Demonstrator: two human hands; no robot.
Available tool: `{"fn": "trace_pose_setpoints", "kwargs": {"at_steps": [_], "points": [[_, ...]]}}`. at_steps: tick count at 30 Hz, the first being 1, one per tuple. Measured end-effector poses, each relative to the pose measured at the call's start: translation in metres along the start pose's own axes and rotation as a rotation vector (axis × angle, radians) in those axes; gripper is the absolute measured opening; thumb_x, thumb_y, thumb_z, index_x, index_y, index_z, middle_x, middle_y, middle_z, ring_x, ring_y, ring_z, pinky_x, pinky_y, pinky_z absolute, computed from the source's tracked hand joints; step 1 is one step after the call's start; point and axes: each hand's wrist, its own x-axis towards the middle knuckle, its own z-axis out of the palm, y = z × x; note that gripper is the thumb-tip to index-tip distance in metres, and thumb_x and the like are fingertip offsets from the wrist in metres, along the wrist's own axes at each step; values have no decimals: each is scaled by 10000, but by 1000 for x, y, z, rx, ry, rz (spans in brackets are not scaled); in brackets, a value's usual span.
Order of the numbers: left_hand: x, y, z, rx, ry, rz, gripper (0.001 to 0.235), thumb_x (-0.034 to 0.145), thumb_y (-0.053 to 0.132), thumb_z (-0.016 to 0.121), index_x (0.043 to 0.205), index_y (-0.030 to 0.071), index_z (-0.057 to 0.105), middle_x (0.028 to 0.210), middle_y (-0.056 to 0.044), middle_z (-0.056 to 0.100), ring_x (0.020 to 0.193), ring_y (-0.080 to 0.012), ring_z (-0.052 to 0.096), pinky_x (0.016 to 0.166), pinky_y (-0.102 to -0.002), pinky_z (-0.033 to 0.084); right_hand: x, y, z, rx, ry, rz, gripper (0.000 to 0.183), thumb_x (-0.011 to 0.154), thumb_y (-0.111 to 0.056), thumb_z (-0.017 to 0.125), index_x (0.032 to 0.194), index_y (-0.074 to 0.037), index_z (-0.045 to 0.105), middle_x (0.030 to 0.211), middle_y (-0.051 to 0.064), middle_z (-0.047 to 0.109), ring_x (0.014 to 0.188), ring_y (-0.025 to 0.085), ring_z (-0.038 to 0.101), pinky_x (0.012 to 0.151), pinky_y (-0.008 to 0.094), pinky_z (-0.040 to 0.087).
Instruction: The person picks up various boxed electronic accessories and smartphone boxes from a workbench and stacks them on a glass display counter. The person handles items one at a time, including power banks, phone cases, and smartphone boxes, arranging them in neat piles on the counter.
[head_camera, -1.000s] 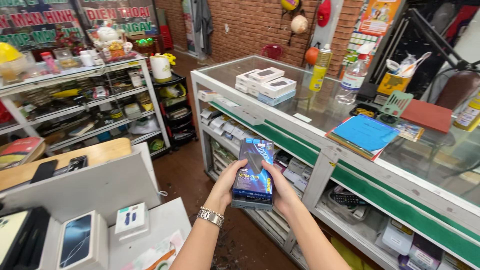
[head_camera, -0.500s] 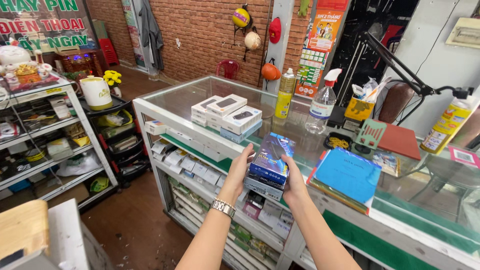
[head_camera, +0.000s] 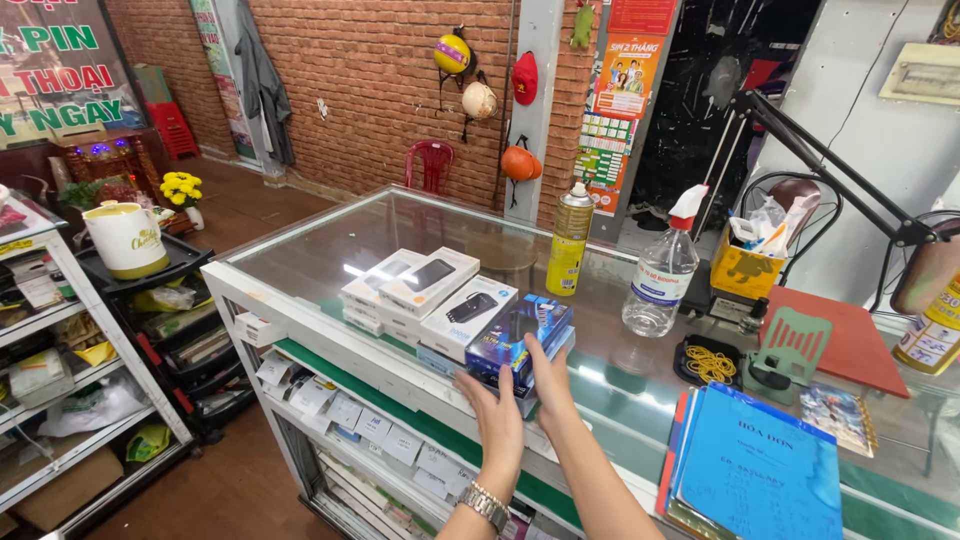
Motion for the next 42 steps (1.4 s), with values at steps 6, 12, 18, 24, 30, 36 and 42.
{"fn": "trace_pose_setpoints", "kwargs": {"at_steps": [6,12,18,24,30,36,42], "points": [[26,-14,21,6,10,-12,903,1025,428,458,1560,-80,-64,1646,-312,-179,1558,-377,-175,1254,-438,-37,16,12,3,-225,-28,-72,832,981,-533,612,1585,-76,268,1597,217,233,1463,323,253,1177,415,261],[2,9,8,-148,101,63,895,993,362,504,1578,-32,-48,1688,-258,-63,1582,-331,-61,1255,-401,22,-14,14,-14,43,-128,-40,848,913,-412,649,1578,-74,246,1558,178,463,1416,260,455,1143,363,339],[-42,23,-4,-105,171,72,734,957,283,572,1567,28,253,1636,-202,280,1518,-330,256,1207,-404,226,-51,15,-30,-79,-169,-100,659,928,-324,660,1495,-75,435,1456,140,532,1299,228,537,1037,380,447],[-102,27,-36,-162,172,40,352,963,213,565,1258,63,682,1270,-123,686,1184,-244,632,1002,-348,480,-115,1,-41,-52,-344,-54,443,950,-292,607,1353,-109,586,1321,96,635,1247,194,575,962,380,499],[-174,13,-88,-242,280,-49,282,987,188,534,1178,47,686,1223,-73,713,1174,-172,645,987,-311,480,-195,14,-43,-74,-528,-5,363,978,-276,582,1297,-108,630,1298,50,646,1199,173,568,926,362,490],[-228,-8,-155,-289,432,2,263,983,155,548,1163,18,683,1186,-80,721,1141,-150,655,977,-289,482,-267,50,-30,-60,-696,79,342,983,-268,584,1280,-105,635,1260,18,632,1141,146,553,897,341,502],[-286,-15,-232,-269,607,-41,219,971,166,622,1104,17,709,1058,-69,753,981,-135,684,865,-287,523,-348,78,-5,-42,-830,176,341,982,-269,592,1278,-105,633,1261,12,631,1148,138,559,907,331,502]]}}
